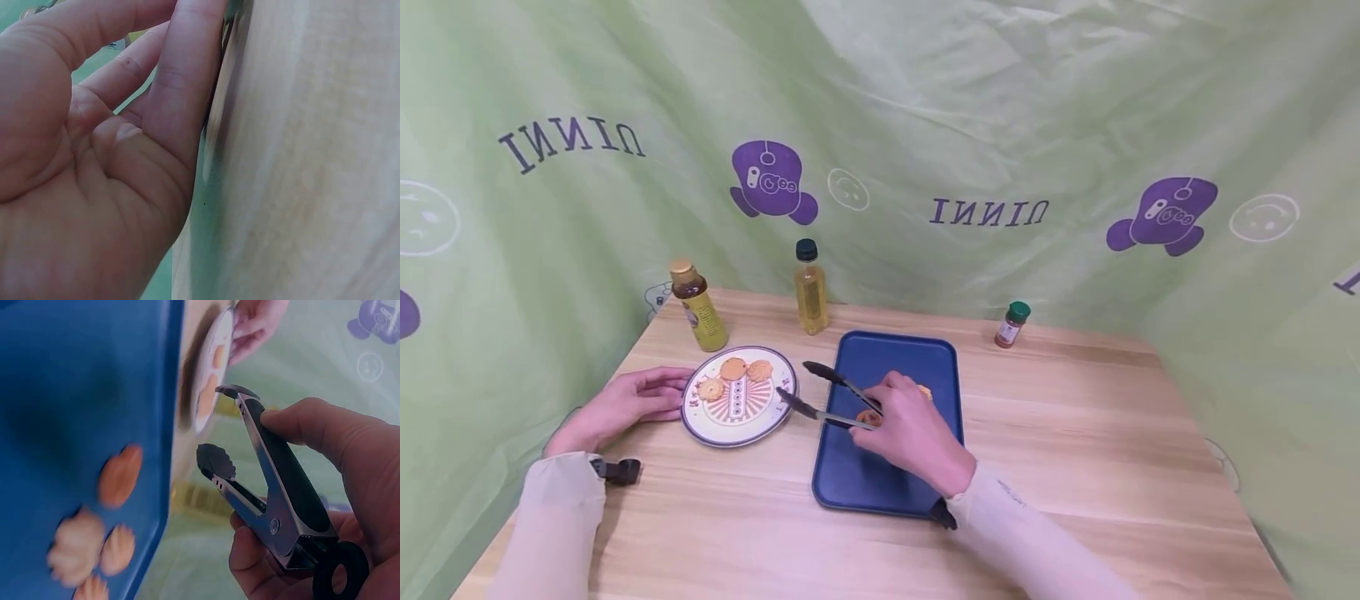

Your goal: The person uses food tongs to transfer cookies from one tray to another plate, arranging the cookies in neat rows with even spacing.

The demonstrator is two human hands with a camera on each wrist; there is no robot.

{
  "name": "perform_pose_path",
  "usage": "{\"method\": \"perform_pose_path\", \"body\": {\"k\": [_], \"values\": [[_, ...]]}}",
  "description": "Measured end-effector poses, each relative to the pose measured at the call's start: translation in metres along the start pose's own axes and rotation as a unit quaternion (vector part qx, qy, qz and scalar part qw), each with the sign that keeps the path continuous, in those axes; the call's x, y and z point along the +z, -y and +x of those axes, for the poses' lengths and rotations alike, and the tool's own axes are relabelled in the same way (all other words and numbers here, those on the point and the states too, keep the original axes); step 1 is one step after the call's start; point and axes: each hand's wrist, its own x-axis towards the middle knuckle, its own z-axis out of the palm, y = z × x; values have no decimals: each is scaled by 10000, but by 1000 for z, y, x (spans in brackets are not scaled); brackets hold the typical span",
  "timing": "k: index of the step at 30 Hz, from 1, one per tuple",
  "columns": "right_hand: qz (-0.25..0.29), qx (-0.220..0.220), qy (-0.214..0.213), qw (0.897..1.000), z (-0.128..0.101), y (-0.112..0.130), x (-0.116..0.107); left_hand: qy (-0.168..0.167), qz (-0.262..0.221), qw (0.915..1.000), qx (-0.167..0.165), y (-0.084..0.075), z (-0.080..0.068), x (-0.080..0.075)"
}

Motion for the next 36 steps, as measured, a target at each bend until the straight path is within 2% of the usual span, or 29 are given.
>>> {"method": "perform_pose_path", "body": {"k": [4,9,17,30,36], "values": [[-193,220,-214,9993,-15,-20,-11,25,-8,10000,-10,-4,-1,0],[-187,630,-328,9973,-34,-40,-25,-25,46,10000,-48,-5,-2,1],[-346,1033,-393,9933,-55,-60,-40,-38,40,10000,-35,-3,-4,1],[-568,1036,-247,9927,-63,-73,-46,-5,29,10000,-56,-3,-1,3],[-622,848,-360,9938,-62,-75,-48,-65,27,10000,-54,-3,-1,2]]}}
